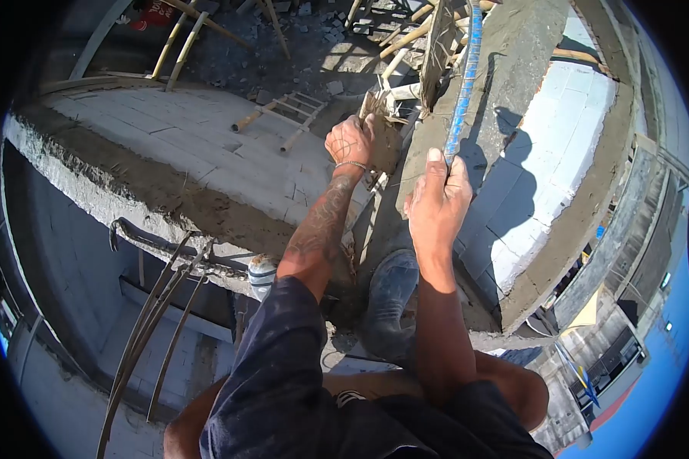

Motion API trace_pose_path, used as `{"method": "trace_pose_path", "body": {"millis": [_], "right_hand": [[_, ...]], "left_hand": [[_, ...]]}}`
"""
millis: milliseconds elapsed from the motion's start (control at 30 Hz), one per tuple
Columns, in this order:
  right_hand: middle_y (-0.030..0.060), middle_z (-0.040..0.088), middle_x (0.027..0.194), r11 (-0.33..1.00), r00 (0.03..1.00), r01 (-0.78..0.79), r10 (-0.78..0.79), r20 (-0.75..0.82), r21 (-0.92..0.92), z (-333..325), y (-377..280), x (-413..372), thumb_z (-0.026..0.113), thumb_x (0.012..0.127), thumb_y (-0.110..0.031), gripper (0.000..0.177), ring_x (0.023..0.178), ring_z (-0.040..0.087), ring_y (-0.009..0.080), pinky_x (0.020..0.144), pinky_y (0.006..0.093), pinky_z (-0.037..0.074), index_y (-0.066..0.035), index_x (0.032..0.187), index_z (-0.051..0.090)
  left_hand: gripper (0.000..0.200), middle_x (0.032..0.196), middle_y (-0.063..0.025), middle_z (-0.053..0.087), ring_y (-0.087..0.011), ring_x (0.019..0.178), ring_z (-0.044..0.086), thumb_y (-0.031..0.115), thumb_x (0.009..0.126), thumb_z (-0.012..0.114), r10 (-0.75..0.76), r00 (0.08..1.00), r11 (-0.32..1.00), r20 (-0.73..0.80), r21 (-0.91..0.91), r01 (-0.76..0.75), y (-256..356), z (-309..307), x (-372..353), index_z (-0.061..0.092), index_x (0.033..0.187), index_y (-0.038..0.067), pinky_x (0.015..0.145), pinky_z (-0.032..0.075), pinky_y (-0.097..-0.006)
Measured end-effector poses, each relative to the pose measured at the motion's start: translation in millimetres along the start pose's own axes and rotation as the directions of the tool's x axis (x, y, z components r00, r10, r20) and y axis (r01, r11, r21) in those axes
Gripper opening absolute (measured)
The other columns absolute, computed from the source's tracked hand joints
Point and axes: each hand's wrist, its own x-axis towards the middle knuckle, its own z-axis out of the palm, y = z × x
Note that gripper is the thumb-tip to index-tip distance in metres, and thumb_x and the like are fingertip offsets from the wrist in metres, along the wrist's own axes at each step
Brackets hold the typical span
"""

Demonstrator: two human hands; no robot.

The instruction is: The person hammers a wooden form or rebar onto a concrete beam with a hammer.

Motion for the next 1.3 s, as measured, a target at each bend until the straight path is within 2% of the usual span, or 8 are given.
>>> {"method": "trace_pose_path", "body": {"millis": [167, 400, 533, 600, 667, 800, 1067, 1300], "right_hand": [[-0.0041, 0.028, 0.045, 0.954, 0.957, 0.269, -0.249, -0.150, 0.129, -18, -38, 40, 0.048, 0.088, -0.025, 0.026, 0.033, 0.026, 0.0056, 0.033, 0.0234, 0.030, -0.010, 0.069, 0.039], [-0.0036, 0.029, 0.047, 0.952, 0.954, 0.283, -0.267, -0.140, 0.114, -62, -33, 71, 0.047, 0.089, -0.024, 0.025, 0.035, 0.026, 0.0053, 0.036, 0.0232, 0.028, -0.009, 0.070, 0.042], [-0.0053, 0.029, 0.049, 0.948, 0.961, 0.273, -0.276, -0.006, 0.164, -77, -20, 81, 0.049, 0.088, -0.025, 0.025, 0.039, 0.027, 0.0043, 0.038, 0.0213, 0.029, -0.009, 0.070, 0.042], [-0.0050, 0.031, 0.049, 0.984, 0.985, 0.162, -0.166, 0.040, 0.079, -88, -20, 86, 0.054, 0.084, -0.030, 0.025, 0.040, 0.031, 0.0045, 0.037, 0.0218, 0.031, -0.008, 0.076, 0.045], [-0.0050, 0.031, 0.049, 0.985, 0.985, 0.168, -0.170, 0.041, 0.047, -97, -23, 91, 0.055, 0.083, -0.031, 0.026, 0.039, 0.031, 0.0048, 0.037, 0.0219, 0.031, -0.008, 0.077, 0.045], [-0.0056, 0.030, 0.047, 0.996, 0.992, 0.088, -0.088, 0.094, -0.002, -125, -39, 76, 0.051, 0.086, -0.030, 0.024, 0.037, 0.029, 0.0038, 0.036, 0.0214, 0.031, -0.008, 0.080, 0.045], [-0.0055, 0.032, 0.046, 0.940, 0.990, -0.121, 0.136, 0.026, -0.319, -245, -17, -12, 0.048, 0.088, -0.026, 0.021, 0.037, 0.030, 0.0030, 0.035, 0.0194, 0.032, -0.008, 0.078, 0.043], [-0.0044, 0.033, 0.050, 0.967, 0.991, -0.130, 0.118, -0.067, -0.218, -245, 8, -35, 0.046, 0.089, -0.026, 0.021, 0.040, 0.032, 0.0036, 0.037, 0.0197, 0.032, -0.009, 0.078, 0.040]], "left_hand": [[0.037, 0.092, -0.0160, 0.063, -0.0278, 0.087, 0.061, 0.035, 0.072, 0.063, -0.857, 0.498, 0.490, 0.128, -0.091, 0.867, -56, 50, 51, 0.065, 0.085, 0.001, 0.072, 0.049, -0.0355], [0.034, 0.090, -0.0134, 0.063, -0.0235, 0.080, 0.063, 0.031, 0.076, 0.056, -0.767, 0.525, 0.589, 0.370, 0.079, 0.804, -98, 38, 37, 0.063, 0.088, 0.000, 0.066, 0.050, -0.0311], [0.035, 0.097, -0.0153, 0.056, -0.0242, 0.077, 0.059, 0.027, 0.080, 0.051, -0.862, 0.279, 0.131, 0.423, -0.347, 0.929, -116, 13, 1, 0.056, 0.095, -0.004, 0.057, 0.051, -0.0364], [0.055, 0.121, -0.0165, 0.037, -0.0300, 0.108, 0.041, 0.032, 0.078, 0.053, -0.877, 0.481, 0.480, 0.003, 0.063, 0.875, -68, 3, -23, 0.036, 0.119, -0.001, 0.087, 0.037, -0.0446], [0.055, 0.124, -0.0158, 0.036, -0.0329, 0.117, 0.032, 0.031, 0.074, 0.054, -0.168, 0.969, 0.983, -0.181, 0.048, 0.179, -43, 1, -57, 0.038, 0.118, 0.004, 0.097, 0.023, -0.0447], [0.048, 0.105, -0.0151, 0.056, -0.0259, 0.109, 0.047, 0.028, 0.068, 0.055, 0.542, 0.786, 0.829, 0.298, -0.035, -0.558, -15, 3, -66, 0.049, 0.110, 0.006, 0.097, 0.028, -0.0405], [0.046, 0.071, -0.0173, 0.061, -0.0333, 0.074, 0.059, 0.047, 0.075, 0.054, 0.150, 0.608, 0.987, 0.780, -0.079, -0.141, -5, -53, -63, 0.060, 0.085, 0.002, 0.068, 0.045, -0.0390], [0.063, 0.091, -0.0194, 0.060, -0.0309, 0.088, 0.057, 0.059, 0.073, 0.051, 0.379, 0.891, 0.924, 0.251, -0.056, -0.377, 63, -30, 30, 0.058, 0.092, -0.001, 0.074, 0.044, -0.0381]]}}
